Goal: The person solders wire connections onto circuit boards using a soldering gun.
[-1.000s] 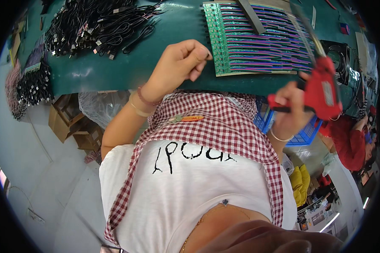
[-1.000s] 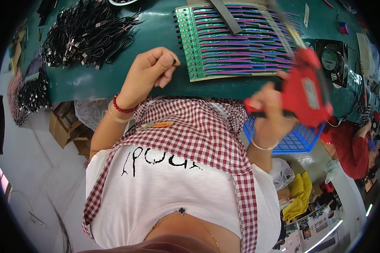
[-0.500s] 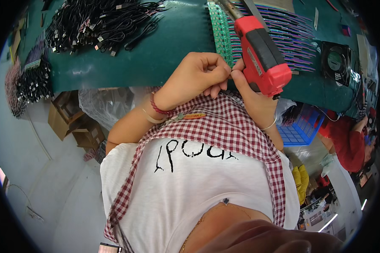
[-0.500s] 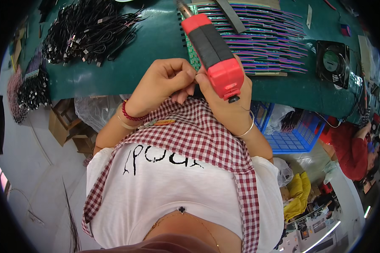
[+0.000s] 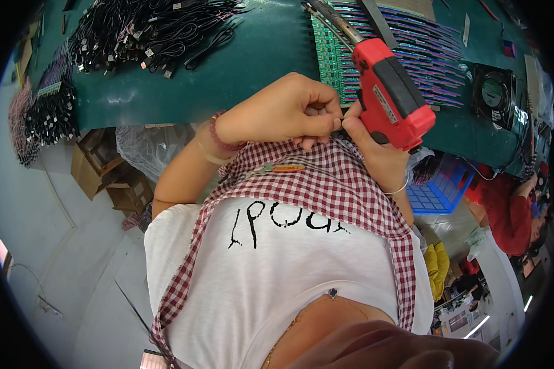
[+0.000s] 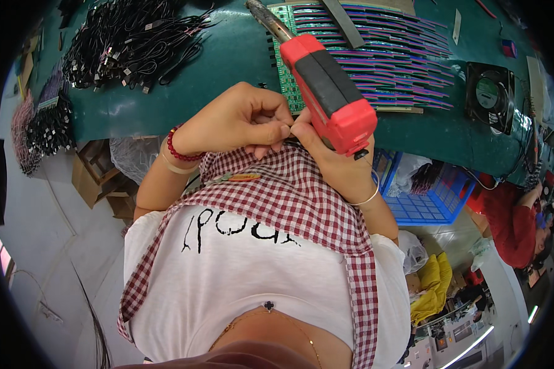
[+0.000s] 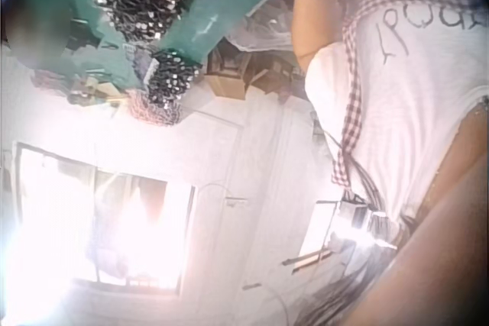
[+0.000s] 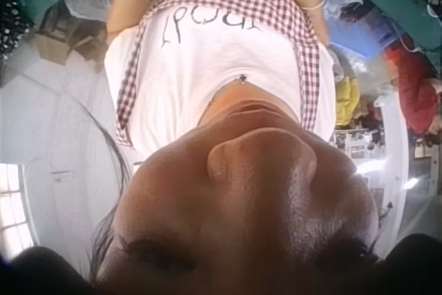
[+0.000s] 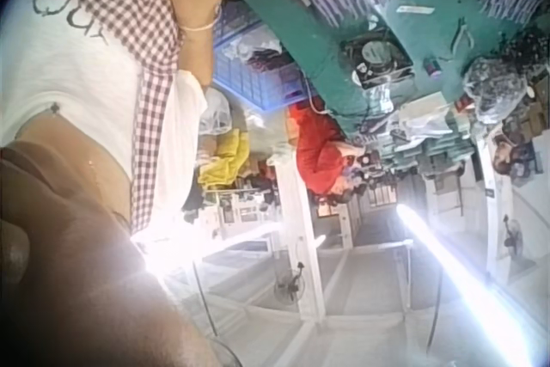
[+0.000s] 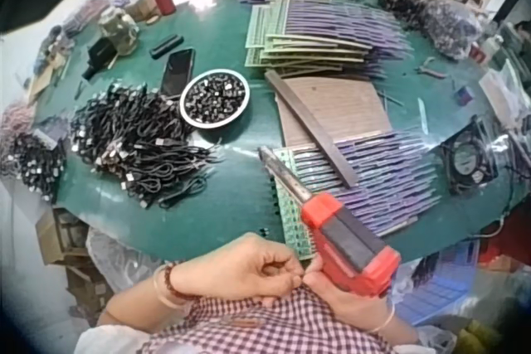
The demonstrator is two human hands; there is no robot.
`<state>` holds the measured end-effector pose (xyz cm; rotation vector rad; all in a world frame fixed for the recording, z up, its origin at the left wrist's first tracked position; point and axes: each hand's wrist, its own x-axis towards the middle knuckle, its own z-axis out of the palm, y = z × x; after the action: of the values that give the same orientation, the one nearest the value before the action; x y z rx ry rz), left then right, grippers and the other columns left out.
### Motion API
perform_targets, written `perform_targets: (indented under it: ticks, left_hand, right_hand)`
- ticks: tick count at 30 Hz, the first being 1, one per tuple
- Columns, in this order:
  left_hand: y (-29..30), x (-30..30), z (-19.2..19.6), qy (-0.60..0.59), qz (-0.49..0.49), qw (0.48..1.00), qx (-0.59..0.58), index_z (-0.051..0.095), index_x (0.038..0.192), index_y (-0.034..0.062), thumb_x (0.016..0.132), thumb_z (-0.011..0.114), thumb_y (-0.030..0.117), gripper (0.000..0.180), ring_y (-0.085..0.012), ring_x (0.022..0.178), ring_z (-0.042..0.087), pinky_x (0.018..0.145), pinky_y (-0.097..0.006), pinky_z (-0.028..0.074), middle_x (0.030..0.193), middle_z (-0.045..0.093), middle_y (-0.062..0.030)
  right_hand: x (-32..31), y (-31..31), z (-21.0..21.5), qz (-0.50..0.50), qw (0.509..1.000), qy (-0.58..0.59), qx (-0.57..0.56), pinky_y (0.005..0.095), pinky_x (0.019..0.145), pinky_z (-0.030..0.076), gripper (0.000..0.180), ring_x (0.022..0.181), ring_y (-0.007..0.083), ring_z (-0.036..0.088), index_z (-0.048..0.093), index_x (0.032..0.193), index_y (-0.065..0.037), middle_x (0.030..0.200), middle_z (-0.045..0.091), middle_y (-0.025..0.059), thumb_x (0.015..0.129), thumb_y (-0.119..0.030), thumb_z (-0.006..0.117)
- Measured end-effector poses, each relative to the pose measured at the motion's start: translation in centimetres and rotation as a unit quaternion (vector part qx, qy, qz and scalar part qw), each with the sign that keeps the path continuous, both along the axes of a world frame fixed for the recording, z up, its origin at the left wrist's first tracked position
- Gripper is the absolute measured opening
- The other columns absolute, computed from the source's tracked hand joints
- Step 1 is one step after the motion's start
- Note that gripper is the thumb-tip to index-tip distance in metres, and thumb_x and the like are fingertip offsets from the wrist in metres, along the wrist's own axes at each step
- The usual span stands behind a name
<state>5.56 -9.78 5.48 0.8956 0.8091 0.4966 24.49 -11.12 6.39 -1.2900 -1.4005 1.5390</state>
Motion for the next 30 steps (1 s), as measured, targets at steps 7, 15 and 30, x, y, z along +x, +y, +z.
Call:
perform_targets:
  ticks: [7, 15, 30]
  left_hand:
    - [1.8, -2.0, -3.7, 0.121, 0.09, 0.988, -0.022, 0.059, 0.078, 0.0, 0.081, 0.054, 0.01, 0.011, -0.0037, 0.044, 0.047, 0.04, -0.016, 0.031, 0.062, 0.057, -0.0027]
    - [3.8, -2.4, -5.1, 0.135, 0.028, 0.99, -0.013, 0.058, 0.077, 0.0007, 0.082, 0.056, 0.013, 0.014, -0.0029, 0.044, 0.047, 0.039, -0.015, 0.031, 0.063, 0.057, -0.0018]
    - [4.6, -2.5, -5.3, 0.129, -0.006, 0.991, -0.017, 0.059, 0.077, 0.0041, 0.082, 0.057, 0.016, 0.013, -0.0019, 0.046, 0.045, 0.043, -0.014, 0.032, 0.063, 0.055, 0.0008]
  right_hand:
    - [2.9, -0.3, -1.2, -0.048, 0.997, 0.005, 0.059, 0.028, 0.064, 0.048, 0.043, 0.068, 0.0144, 0.056, 0.043, 0.119, 0.007, 0.079, 0.057, 0.0084, 0.084, -0.012, 0.061]
    - [7.1, -3.4, -2.4, -0.084, 0.995, 0.058, -0.017, 0.0287, 0.055, 0.043, 0.044, 0.051, 0.011, 0.043, 0.045, 0.118, 0.006, 0.061, 0.047, 0.0045, 0.086, -0.021, 0.06]
    - [9.4, -6.2, -5.0, -0.052, 0.997, -0.064, -0.005, 0.0269, 0.053, 0.038, 0.04, 0.054, 0.0124, 0.044, 0.048, 0.112, 0.003, 0.065, 0.05, 0.0065, 0.083, -0.02, 0.062]
